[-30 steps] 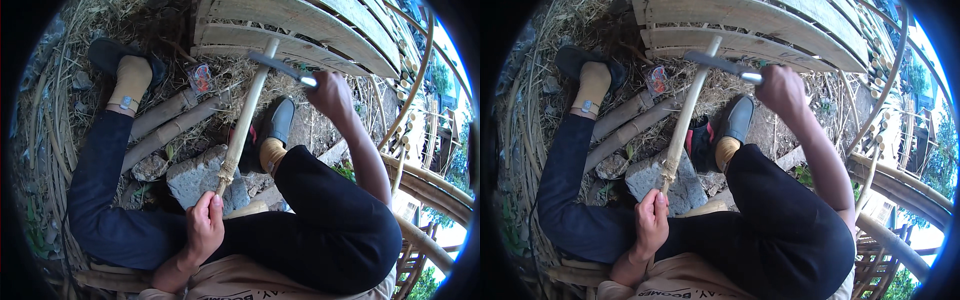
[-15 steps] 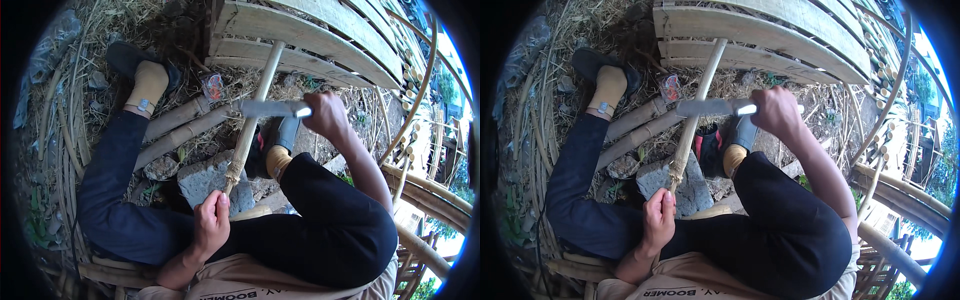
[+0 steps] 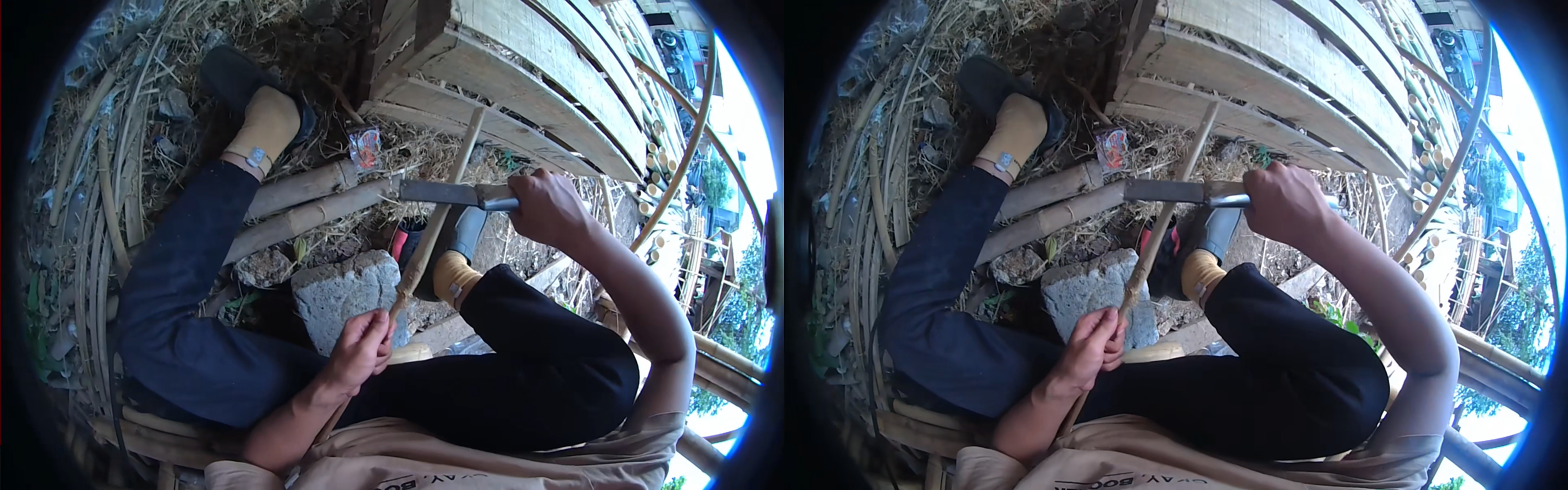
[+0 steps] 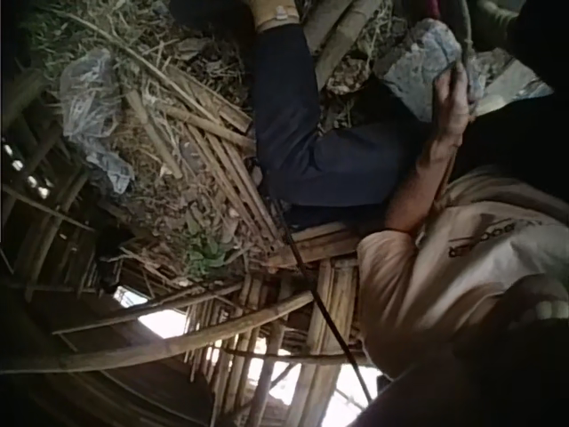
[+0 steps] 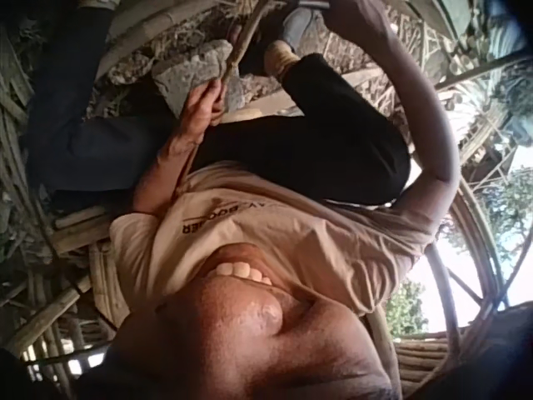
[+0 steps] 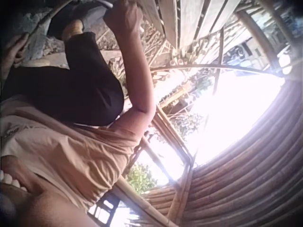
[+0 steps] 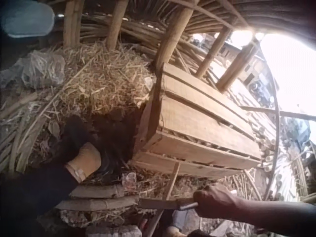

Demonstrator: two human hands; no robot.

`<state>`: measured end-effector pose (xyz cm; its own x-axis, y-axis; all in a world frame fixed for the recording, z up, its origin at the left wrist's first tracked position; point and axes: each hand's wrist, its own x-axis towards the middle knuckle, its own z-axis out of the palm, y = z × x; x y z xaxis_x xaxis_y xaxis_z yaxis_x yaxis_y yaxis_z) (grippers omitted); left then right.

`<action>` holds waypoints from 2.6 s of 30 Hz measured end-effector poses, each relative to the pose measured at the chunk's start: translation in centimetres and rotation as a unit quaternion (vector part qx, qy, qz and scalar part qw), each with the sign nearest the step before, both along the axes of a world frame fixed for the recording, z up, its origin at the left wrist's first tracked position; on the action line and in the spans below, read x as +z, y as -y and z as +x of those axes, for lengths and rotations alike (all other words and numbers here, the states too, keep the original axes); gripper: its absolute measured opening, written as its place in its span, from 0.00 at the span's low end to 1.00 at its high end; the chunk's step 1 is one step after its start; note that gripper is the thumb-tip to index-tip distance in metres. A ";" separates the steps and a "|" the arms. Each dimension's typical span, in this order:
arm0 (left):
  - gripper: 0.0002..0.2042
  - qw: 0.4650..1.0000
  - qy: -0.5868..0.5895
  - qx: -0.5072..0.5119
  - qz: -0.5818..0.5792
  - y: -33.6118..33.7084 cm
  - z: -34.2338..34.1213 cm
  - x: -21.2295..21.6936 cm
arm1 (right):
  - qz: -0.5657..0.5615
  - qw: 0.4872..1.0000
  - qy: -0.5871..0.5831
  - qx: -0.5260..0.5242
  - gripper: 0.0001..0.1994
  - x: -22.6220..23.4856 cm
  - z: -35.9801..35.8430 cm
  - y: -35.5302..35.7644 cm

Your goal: The person scrapes a thin wood stick with a knife, rotating the stick to reach different sides.

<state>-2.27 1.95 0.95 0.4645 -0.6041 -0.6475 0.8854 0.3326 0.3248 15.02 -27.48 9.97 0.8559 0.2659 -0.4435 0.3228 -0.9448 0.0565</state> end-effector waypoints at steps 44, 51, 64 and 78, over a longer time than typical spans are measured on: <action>0.16 1.000 0.016 -0.019 0.010 -0.6 1.8 0.2 | 0.161 0.985 -0.061 -0.019 0.10 -4.2 -4.0 1.0; 0.16 1.000 0.009 -0.018 0.018 -0.8 2.0 0.5 | 0.199 0.976 -0.067 -0.051 0.11 -3.5 -4.7 0.6; 0.16 1.000 -0.014 -0.005 0.013 0.4 3.0 0.4 | 0.177 0.981 0.041 -0.062 0.09 -6.5 -4.2 -0.8; 0.15 0.999 -0.009 -0.013 -0.052 0.5 2.3 -0.3 | 0.189 0.971 0.057 -0.134 0.14 -7.4 -5.4 -1.1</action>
